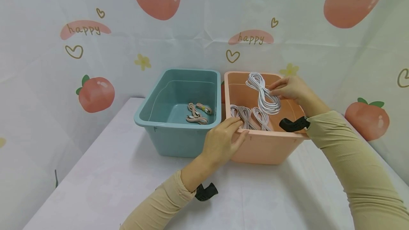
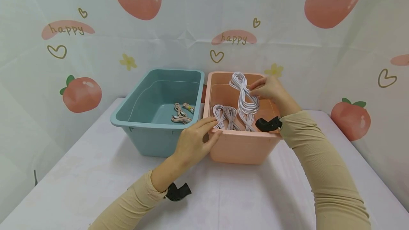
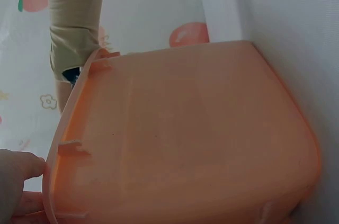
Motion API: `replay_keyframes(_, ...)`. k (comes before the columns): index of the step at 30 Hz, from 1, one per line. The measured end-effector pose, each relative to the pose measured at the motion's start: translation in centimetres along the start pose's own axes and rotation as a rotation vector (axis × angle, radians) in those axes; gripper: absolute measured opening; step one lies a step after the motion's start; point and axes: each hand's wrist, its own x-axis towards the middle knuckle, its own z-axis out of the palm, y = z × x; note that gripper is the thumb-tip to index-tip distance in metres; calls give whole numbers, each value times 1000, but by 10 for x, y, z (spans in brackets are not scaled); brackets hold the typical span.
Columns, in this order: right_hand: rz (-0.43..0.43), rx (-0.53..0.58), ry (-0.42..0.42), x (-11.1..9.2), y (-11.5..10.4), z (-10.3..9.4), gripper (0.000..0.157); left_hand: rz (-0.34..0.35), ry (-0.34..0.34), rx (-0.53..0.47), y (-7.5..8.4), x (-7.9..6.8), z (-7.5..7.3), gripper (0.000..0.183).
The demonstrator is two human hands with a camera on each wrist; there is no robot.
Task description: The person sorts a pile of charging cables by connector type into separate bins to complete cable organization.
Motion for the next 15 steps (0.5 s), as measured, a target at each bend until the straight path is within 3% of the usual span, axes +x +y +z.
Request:
replay_keyframes(7, -20, -104, -61, -2, -2, 0, 47, 4, -8, 13, 0, 0, 0, 27)
replay_keyframes(15, 7, 28, -79, -3, -4, -4, 53, 1, -8, 9, 0, 0, -1, 27)
